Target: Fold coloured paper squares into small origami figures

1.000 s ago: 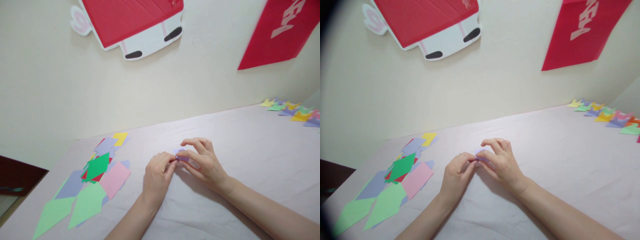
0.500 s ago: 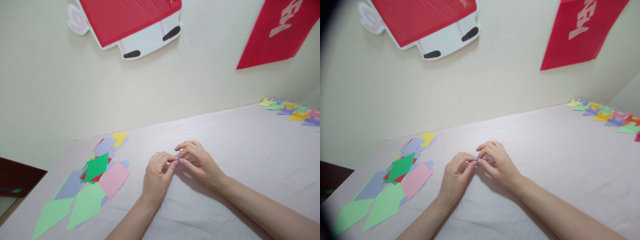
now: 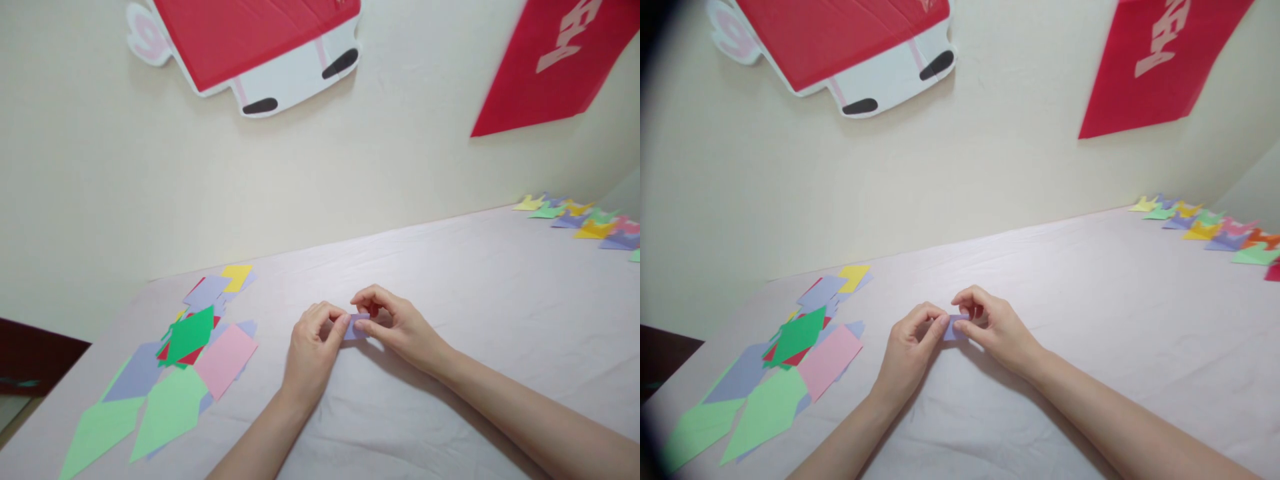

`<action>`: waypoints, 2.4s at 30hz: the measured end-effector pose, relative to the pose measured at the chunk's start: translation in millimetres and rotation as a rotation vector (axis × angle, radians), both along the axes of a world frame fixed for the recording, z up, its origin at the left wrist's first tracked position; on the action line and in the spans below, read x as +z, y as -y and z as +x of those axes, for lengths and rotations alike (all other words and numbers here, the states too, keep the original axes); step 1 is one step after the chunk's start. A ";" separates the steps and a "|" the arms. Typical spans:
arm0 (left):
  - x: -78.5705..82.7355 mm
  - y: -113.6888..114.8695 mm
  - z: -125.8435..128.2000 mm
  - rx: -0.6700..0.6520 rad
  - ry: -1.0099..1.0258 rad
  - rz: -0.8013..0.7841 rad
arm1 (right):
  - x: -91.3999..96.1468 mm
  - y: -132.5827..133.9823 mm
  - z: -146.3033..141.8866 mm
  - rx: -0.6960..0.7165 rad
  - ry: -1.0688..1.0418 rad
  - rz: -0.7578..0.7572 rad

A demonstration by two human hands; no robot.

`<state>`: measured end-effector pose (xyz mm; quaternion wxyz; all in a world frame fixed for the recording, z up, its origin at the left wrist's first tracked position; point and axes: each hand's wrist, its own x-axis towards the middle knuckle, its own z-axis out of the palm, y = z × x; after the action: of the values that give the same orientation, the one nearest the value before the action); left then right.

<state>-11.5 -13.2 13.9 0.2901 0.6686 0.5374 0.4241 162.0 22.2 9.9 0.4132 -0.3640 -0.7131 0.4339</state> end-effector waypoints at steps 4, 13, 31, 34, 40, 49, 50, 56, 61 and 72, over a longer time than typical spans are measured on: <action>0.5 0.2 3.0 0.000 -0.006 -0.012 | -1.7 -0.6 -1.8 0.027 0.023 -0.072; -2.9 2.4 17.1 0.013 0.266 -0.164 | -3.8 0.0 -3.6 0.066 -0.105 -0.230; -6.2 -0.9 17.1 -0.005 0.454 -0.244 | -4.6 -1.3 -1.3 0.002 -0.182 -0.183; -3.1 0.6 15.1 -0.005 0.279 -0.182 | -2.6 -3.7 1.6 -0.007 -0.123 -0.075; -0.2 1.1 9.1 -0.005 0.029 0.016 | 1.5 -7.1 7.4 0.002 -0.022 0.095; -0.7 2.2 7.4 -0.033 0.000 0.082 | -3.3 -6.2 6.8 0.038 -0.114 -0.121; -0.7 2.1 7.5 -0.031 -0.002 0.092 | -3.5 -5.9 6.6 0.052 -0.119 -0.138; 0.6 3.9 8.5 -0.013 -0.011 0.126 | -4.1 -4.6 4.6 0.098 -0.119 -0.132; 0.3 4.3 7.5 0.018 -0.004 0.092 | -3.5 -4.8 3.3 0.112 -0.133 -0.111; -0.4 4.4 6.7 0.009 0.021 0.071 | -1.4 -3.6 4.3 0.075 -0.102 -0.131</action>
<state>-4.8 -17.6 13.4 0.2697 0.6716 0.5220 0.4513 166.3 25.8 8.5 0.4078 -0.3409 -0.6743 0.5126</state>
